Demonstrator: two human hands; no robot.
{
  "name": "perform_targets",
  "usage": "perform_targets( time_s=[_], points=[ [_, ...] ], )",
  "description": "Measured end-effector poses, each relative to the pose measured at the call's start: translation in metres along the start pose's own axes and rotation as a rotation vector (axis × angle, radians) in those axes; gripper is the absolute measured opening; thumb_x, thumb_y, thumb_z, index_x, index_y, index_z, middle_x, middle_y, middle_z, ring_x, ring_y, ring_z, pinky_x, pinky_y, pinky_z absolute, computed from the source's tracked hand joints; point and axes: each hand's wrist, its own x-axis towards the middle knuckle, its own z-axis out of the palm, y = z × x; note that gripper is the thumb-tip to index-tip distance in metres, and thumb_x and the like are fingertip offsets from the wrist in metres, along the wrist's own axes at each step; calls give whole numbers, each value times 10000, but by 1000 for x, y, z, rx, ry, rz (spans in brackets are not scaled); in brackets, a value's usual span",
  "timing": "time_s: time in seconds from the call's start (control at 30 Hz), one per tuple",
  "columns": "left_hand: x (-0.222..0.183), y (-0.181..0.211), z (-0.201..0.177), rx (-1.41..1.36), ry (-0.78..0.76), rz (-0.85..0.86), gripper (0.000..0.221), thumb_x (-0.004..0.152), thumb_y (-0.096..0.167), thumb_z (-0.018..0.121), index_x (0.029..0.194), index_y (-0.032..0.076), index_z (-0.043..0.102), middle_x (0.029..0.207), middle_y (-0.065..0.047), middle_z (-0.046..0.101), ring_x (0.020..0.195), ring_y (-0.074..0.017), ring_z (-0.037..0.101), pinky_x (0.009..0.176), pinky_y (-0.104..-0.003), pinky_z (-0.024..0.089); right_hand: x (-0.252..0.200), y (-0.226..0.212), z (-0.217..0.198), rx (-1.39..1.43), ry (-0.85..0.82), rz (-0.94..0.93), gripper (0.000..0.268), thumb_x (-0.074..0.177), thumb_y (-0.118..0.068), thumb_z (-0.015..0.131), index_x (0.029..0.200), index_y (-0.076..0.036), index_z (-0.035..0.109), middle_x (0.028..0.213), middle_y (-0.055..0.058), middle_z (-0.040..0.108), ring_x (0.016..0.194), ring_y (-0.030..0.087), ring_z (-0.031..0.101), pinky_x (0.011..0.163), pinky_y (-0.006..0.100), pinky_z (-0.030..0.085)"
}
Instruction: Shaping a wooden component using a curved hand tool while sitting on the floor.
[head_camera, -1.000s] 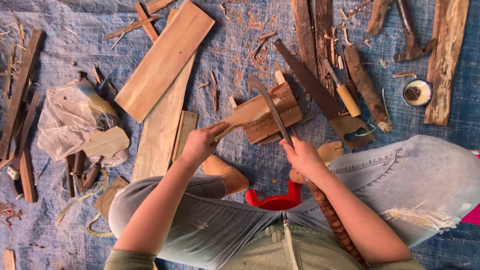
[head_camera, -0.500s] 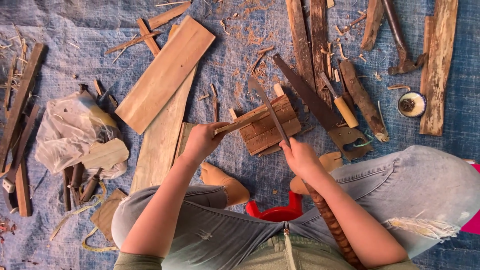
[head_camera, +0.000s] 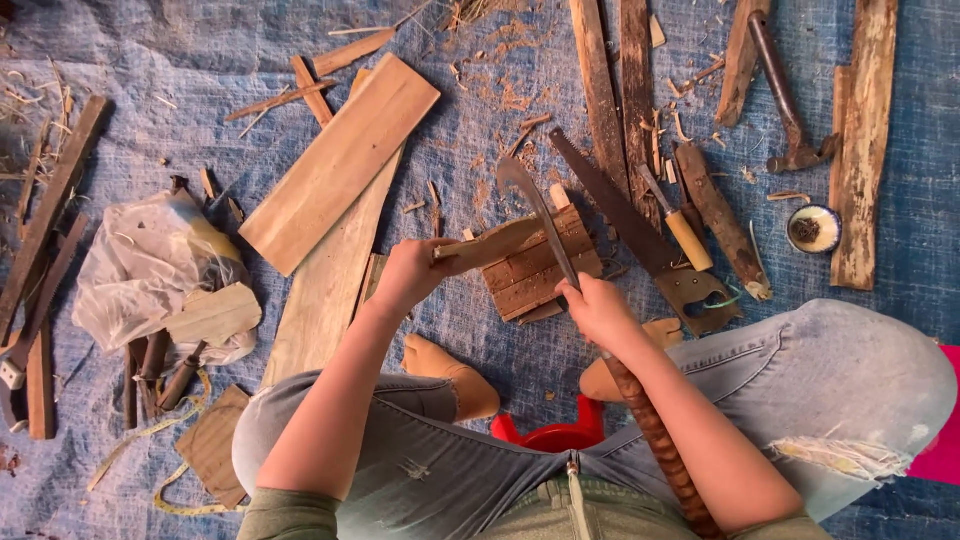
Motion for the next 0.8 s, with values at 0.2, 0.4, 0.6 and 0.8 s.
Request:
perform_targets(
  time_s=[0.2,0.4,0.6,0.8],
  points=[
    [11,-10,3,37,2,-21,299,874,250,755,1147,139,810,717,-225,728,673,-459,686,683,-502,570,-20,-35,-25,-217,251,-249,253,1070,-243,516,1057,-103,726,700,179,713,666,351,730,527,395,559],
    [19,-15,-3,44,-78,-43,322,863,249,744,1164,158,812,773,-222,747,722,-429,718,703,-474,583,59,46,18,-244,3,74,342,1024,-274,506,1020,23,676,608,128,710,429,244,677,439,355,575],
    [17,-10,-4,37,-44,-105,354,857,235,737,1186,119,799,823,-236,759,772,-446,726,778,-499,591,-6,-41,-26,54,103,40,248,1014,-211,528,1098,-72,717,532,119,634,381,255,625,378,353,516],
    [14,-9,-7,-11,-8,-78,327,860,248,738,1156,129,808,815,-231,751,778,-454,714,746,-505,582,17,-21,-10,5,117,-61,265,1028,-227,517,1046,-58,721,548,153,649,412,292,637,346,375,487]
  ],
)
